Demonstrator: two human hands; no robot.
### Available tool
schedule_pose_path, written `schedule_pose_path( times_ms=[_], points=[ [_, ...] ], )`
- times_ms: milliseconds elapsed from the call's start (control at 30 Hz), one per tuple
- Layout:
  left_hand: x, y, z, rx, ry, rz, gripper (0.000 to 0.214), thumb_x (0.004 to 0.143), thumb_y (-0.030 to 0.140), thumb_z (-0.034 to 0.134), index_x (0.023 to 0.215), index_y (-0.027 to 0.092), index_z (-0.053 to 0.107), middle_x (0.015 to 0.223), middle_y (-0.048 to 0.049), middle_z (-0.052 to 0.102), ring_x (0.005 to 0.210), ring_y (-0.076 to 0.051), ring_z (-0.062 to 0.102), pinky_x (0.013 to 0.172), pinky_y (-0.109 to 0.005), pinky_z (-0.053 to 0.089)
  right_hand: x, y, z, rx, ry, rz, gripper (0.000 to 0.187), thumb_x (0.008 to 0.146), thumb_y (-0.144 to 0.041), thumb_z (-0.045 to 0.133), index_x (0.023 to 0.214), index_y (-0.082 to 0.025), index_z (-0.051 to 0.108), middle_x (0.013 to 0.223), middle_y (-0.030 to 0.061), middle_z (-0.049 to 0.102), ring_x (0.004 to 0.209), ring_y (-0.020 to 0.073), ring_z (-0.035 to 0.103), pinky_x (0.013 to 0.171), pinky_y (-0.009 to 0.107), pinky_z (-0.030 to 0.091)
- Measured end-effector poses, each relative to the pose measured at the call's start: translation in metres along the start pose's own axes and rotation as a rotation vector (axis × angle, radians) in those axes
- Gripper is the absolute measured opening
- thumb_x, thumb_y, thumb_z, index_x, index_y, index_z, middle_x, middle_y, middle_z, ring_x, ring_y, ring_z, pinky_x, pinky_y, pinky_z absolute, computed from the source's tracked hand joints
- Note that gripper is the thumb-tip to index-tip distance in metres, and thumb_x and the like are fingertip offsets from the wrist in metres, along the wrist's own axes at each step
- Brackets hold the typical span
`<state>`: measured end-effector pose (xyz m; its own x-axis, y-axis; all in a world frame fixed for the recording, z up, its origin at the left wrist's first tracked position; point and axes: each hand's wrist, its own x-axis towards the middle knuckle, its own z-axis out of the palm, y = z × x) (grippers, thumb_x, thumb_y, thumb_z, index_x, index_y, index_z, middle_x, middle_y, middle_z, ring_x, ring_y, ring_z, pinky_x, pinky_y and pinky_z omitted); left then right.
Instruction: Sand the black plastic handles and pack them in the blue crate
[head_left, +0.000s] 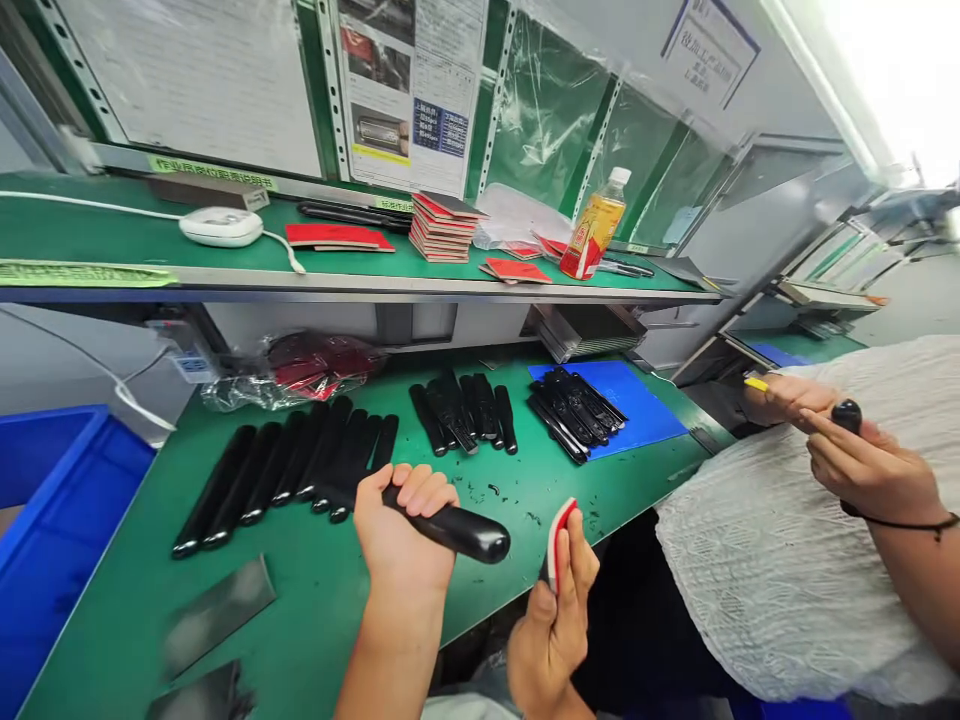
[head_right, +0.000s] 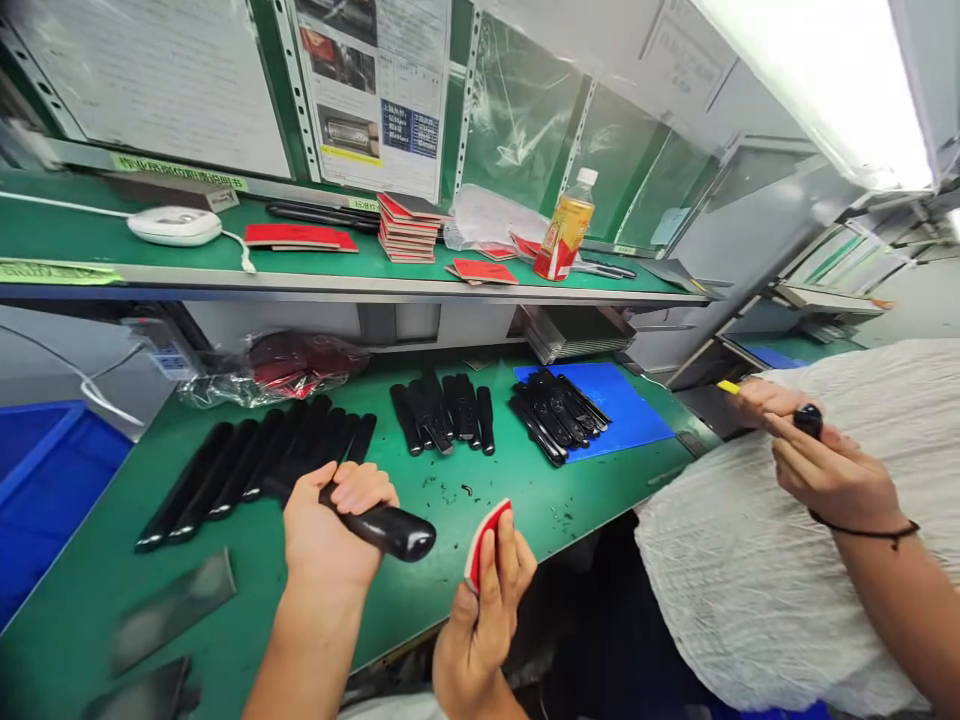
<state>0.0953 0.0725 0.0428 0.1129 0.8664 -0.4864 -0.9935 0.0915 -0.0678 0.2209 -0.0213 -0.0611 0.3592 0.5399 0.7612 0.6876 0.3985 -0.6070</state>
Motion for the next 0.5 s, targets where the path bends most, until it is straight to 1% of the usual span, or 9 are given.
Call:
schedule_pose_path(
  times_ms=[100, 200, 300, 367, 433, 467, 500],
  points=[
    [-0.002, 0.002, -0.001, -0.005, -0.016, -0.009, 0.02, 0.08, 0.014, 0.048, 0.066, 0.02, 0.035, 0.05, 0.0088, 0.029, 0.037, -0.005, 0.032, 0.037, -0.016, 0.03, 0.003, -0.007, 0.004, -0.001, 0.045, -0.058, 0.045, 0.102, -0.022, 0.04, 0.147, -0.023, 0.046, 0.156, 0.0151, 0.042, 0.137, 0.0353, 0.044, 0.103, 0.06, 0.039],
    [-0.002, 0.004, -0.003, -0.009, -0.025, -0.02, 0.019, 0.08, 0.014, 0.048, 0.066, 0.02, 0.035, 0.05, 0.0088, 0.029, 0.037, -0.005, 0.032, 0.037, -0.016, 0.031, 0.007, -0.016, 0.007, -0.002, 0.063, -0.102, 0.045, 0.102, -0.022, 0.037, 0.147, -0.023, 0.044, 0.154, 0.0139, 0.045, 0.137, 0.0347, 0.045, 0.102, 0.058, 0.041],
    [0.001, 0.005, -0.005, 0.003, -0.027, -0.007, 0.019, 0.08, 0.014, 0.047, 0.067, 0.02, 0.035, 0.05, 0.0087, 0.03, 0.037, -0.005, 0.033, 0.037, -0.016, 0.032, 0.009, -0.022, 0.01, 0.039, 0.055, -0.09, 0.046, 0.103, -0.024, 0.036, 0.148, -0.023, 0.044, 0.155, 0.0126, 0.044, 0.138, 0.0341, 0.045, 0.101, 0.056, 0.044],
    [0.002, 0.007, -0.003, 0.013, -0.025, -0.005, 0.019, 0.079, 0.013, 0.047, 0.067, 0.02, 0.034, 0.049, 0.0087, 0.031, 0.036, -0.005, 0.034, 0.037, -0.016, 0.032, 0.007, -0.023, 0.013, 0.058, 0.065, -0.085, 0.046, 0.103, -0.027, 0.036, 0.148, -0.024, 0.043, 0.156, 0.0132, 0.042, 0.138, 0.0353, 0.045, 0.099, 0.057, 0.046],
    [0.0, 0.01, 0.001, 0.03, -0.031, -0.014, 0.019, 0.076, 0.011, 0.046, 0.066, 0.02, 0.033, 0.047, 0.0086, 0.031, 0.035, -0.004, 0.034, 0.036, -0.014, 0.031, 0.002, -0.022, 0.016, 0.043, 0.063, -0.099, 0.046, 0.102, -0.032, 0.039, 0.147, -0.027, 0.046, 0.153, 0.0137, 0.047, 0.134, 0.0358, 0.051, 0.095, 0.057, 0.049],
    [-0.002, 0.011, 0.003, 0.068, -0.03, -0.025, 0.019, 0.074, 0.01, 0.046, 0.065, 0.02, 0.032, 0.045, 0.0087, 0.032, 0.033, -0.004, 0.034, 0.036, -0.013, 0.031, 0.0, -0.02, 0.018, 0.05, 0.026, -0.093, 0.045, 0.101, -0.035, 0.042, 0.145, -0.031, 0.048, 0.148, 0.0125, 0.053, 0.129, 0.0353, 0.055, 0.092, 0.056, 0.051],
    [-0.006, 0.011, 0.005, 0.13, -0.024, -0.053, 0.019, 0.072, 0.01, 0.046, 0.065, 0.02, 0.031, 0.043, 0.0086, 0.033, 0.032, -0.003, 0.034, 0.037, -0.012, 0.032, -0.001, -0.019, 0.018, 0.068, -0.038, -0.066, 0.043, 0.099, -0.039, 0.047, 0.141, -0.037, 0.052, 0.141, 0.0103, 0.06, 0.123, 0.0344, 0.06, 0.089, 0.055, 0.053]
  ],
)
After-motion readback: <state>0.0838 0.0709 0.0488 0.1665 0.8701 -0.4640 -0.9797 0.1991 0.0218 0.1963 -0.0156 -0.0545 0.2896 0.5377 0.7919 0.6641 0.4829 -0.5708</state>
